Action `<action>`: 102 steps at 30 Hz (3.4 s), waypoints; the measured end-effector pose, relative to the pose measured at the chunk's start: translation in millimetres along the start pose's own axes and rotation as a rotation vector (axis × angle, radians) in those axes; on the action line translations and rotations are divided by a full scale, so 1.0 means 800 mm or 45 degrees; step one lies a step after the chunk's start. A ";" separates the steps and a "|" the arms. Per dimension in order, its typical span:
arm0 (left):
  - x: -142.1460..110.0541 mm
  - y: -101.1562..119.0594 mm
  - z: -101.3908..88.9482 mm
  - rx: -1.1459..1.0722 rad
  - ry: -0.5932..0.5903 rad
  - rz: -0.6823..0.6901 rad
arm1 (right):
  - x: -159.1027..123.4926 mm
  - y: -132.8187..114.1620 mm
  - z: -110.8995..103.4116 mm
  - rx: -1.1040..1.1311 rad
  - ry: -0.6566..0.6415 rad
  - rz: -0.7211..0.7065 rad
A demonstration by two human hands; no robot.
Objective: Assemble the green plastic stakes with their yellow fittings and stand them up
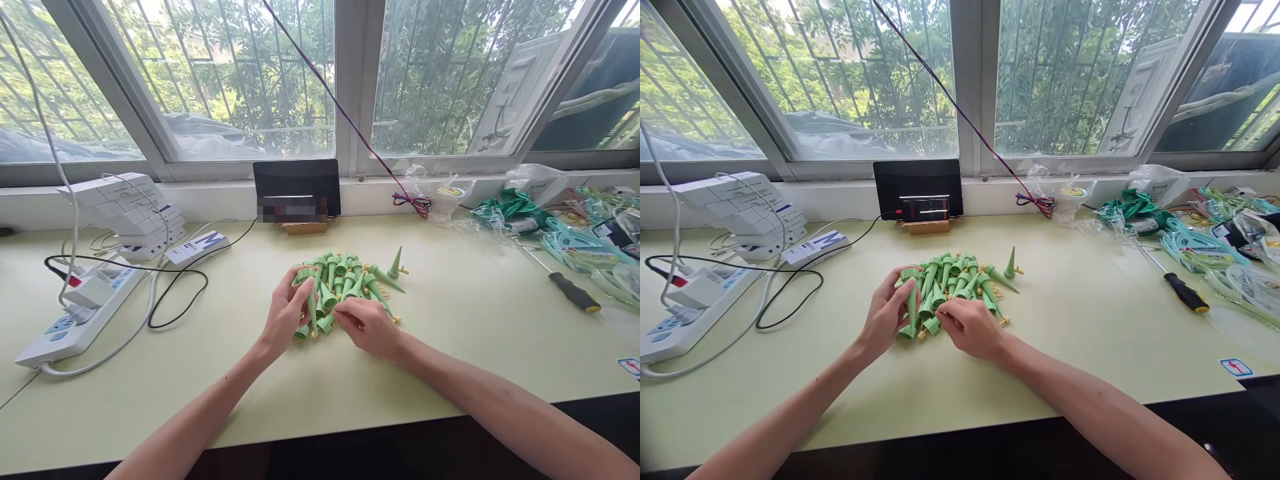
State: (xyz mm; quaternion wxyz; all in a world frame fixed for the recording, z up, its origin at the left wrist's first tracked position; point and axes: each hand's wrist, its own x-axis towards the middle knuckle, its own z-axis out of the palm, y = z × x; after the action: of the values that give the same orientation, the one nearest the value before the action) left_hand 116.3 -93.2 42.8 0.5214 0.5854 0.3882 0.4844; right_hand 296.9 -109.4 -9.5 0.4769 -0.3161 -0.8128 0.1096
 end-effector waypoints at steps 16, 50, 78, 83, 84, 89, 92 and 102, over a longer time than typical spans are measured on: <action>0.000 -0.008 0.000 -0.100 0.021 -0.073 | -0.008 -0.011 0.007 -0.327 -0.452 0.142; -0.002 -0.005 0.003 -0.130 -0.017 -0.100 | -0.007 -0.005 -0.008 -0.259 -0.192 0.142; -0.002 -0.009 0.006 -0.151 -0.046 -0.082 | 0.021 -0.001 -0.028 -0.505 -0.346 -0.146; -0.003 -0.006 0.005 -0.160 -0.040 -0.096 | 0.023 0.002 -0.026 -0.579 -0.349 -0.155; -0.003 -0.006 0.005 -0.158 -0.040 -0.096 | 0.023 0.004 -0.027 -0.584 -0.329 -0.142; -0.004 -0.006 0.004 -0.160 -0.041 -0.085 | 0.023 0.008 -0.026 -0.595 -0.258 -0.073; -0.003 -0.007 0.004 -0.158 -0.045 -0.083 | 0.023 0.007 -0.019 -0.600 -0.264 -0.055; -0.003 -0.006 0.004 -0.184 -0.040 -0.102 | 0.029 0.002 -0.005 -0.611 -0.320 0.119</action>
State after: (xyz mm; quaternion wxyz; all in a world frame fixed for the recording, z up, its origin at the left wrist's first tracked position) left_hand 119.5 -95.4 37.6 0.5872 0.5380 0.3670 0.4807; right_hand 292.7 -94.5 8.2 0.2781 -0.4412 -0.8528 -0.0257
